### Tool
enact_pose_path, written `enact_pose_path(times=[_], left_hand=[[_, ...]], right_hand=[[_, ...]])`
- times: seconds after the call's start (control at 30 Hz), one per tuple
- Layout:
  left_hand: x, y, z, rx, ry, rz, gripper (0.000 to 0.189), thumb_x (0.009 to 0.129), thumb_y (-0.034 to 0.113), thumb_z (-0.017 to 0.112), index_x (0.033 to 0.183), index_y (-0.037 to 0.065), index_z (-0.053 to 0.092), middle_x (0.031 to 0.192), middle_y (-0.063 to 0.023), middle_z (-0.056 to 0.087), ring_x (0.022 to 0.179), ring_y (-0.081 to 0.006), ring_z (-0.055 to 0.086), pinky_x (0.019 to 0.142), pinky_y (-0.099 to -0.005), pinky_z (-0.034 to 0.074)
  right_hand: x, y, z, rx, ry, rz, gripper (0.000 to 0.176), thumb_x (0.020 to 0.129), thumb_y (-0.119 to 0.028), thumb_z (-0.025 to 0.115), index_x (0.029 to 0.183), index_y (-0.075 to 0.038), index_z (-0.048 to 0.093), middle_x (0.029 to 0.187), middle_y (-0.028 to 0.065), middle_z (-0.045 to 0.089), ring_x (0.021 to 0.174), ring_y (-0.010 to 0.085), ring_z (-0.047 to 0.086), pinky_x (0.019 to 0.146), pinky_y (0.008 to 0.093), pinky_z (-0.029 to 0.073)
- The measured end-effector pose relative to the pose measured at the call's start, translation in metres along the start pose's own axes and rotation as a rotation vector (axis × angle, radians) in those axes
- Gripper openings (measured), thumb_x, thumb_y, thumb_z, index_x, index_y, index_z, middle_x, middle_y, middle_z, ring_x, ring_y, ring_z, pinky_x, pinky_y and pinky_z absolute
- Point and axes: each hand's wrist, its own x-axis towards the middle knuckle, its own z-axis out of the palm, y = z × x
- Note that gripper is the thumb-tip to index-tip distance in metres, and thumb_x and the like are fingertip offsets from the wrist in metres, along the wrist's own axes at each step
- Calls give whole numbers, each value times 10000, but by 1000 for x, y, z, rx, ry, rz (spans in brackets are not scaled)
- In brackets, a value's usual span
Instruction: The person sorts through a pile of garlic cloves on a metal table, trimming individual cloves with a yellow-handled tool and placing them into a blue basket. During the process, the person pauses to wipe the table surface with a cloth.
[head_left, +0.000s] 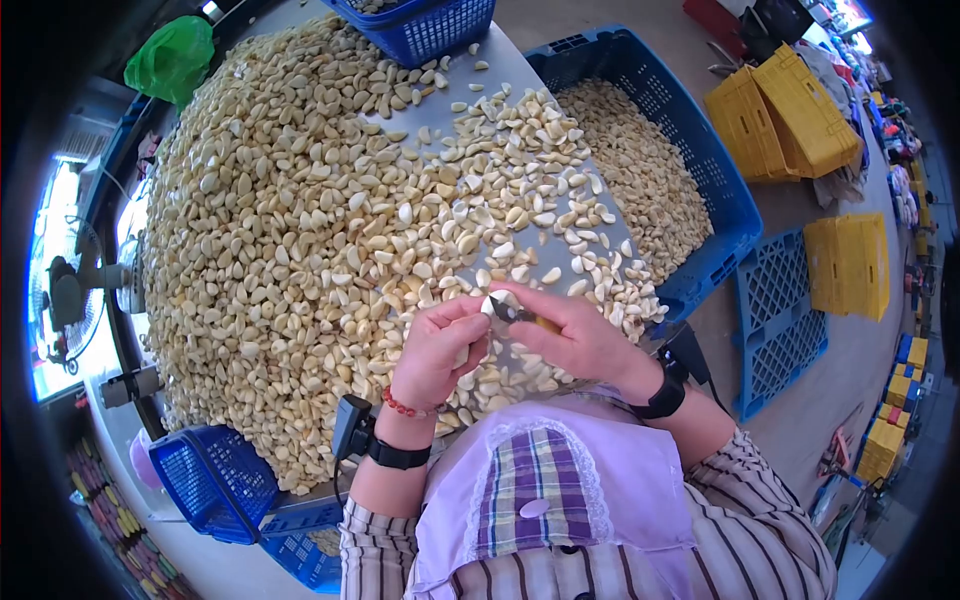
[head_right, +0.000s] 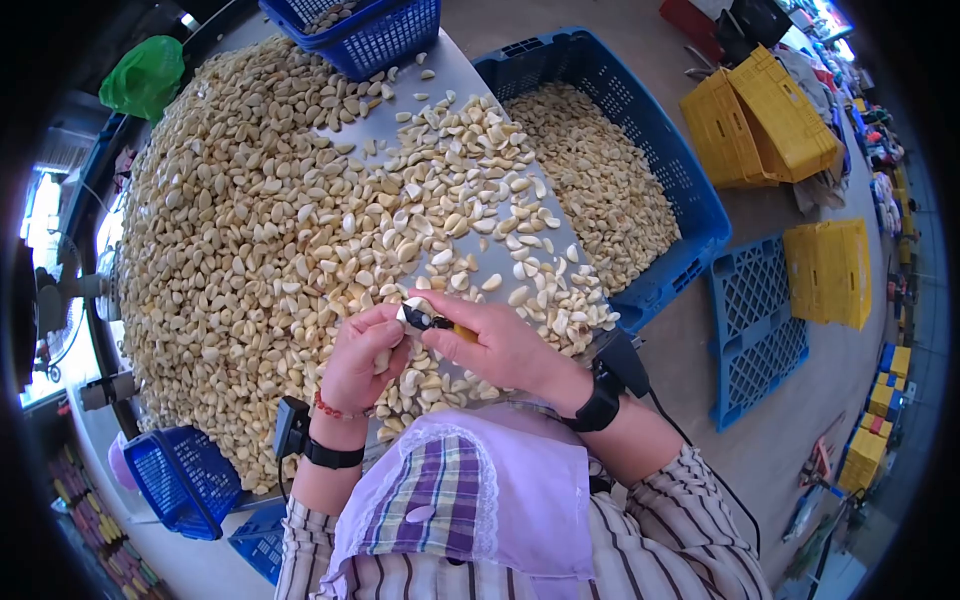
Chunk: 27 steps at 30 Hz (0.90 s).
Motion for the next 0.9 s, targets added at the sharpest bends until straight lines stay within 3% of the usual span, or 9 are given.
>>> enact_pose_path(times=[0.27,0.43,0.5,0.6,0.7,0.73,0.77,0.8,0.9], left_hand=[[-20,-9,-15,-549,-144,-90,286,867,230,515,1034,0,545,800,-60,558,486,-65,427,382,-174,303],[-109,43,-77,-553,307,674,377,822,190,561,1155,41,467,890,-48,498,595,-80,456,397,-178,373],[-169,71,-143,-757,-6,839,325,844,150,511,1141,26,463,976,-62,489,657,-95,451,452,-214,407],[-266,99,-233,60,879,1007,234,894,192,502,1027,1,524,980,-102,565,696,-106,484,466,-209,391],[-320,106,-283,529,1513,752,359,896,246,543,1128,-27,538,1073,-173,582,858,-215,570,642,-280,490],[-332,104,-292,1264,1746,415,415,875,253,586,1186,-16,529,1157,-194,556,996,-280,538,798,-339,453],[-333,104,-298,2003,1812,-35,482,855,259,629,1243,-5,519,1242,-216,529,1134,-346,507,954,-398,415],[-312,106,-274,2004,1799,-25,482,855,259,629,1243,-5,519,1242,-216,529,1134,-346,507,954,-398,415],[-206,81,-138,2078,1074,482,576,721,141,735,1243,11,531,1382,-211,410,1306,-377,327,1105,-436,217]], right_hand=[[6,16,5,451,-91,204,408,955,-221,513,1319,-41,481,743,-22,558,547,27,463,508,170,398],[5,22,-20,709,247,109,387,963,-222,491,1295,-24,463,674,-15,480,469,33,433,413,157,369],[5,24,-28,697,278,135,397,964,-235,494,1290,-13,455,678,-10,480,465,33,431,409,158,366],[7,32,-29,722,353,149,404,964,-258,498,1279,-9,455,684,-9,482,460,38,435,402,162,366],[12,34,-24,696,367,159,390,966,-262,495,1266,-14,471,686,-12,485,464,46,442,402,167,364],[13,33,-21,698,366,160,390,966,-262,495,1266,-14,471,686,-12,485,464,46,442,402,167,364],[16,32,-18,708,357,161,386,967,-260,494,1264,-14,474,686,-12,485,469,46,444,408,169,365],[17,30,-17,715,354,162,382,967,-258,493,1261,-15,478,686,-13,485,475,46,446,415,171,367],[20,25,-17,716,366,163,380,967,-264,493,1264,-28,482,686,-11,486,482,49,449,430,179,372]])
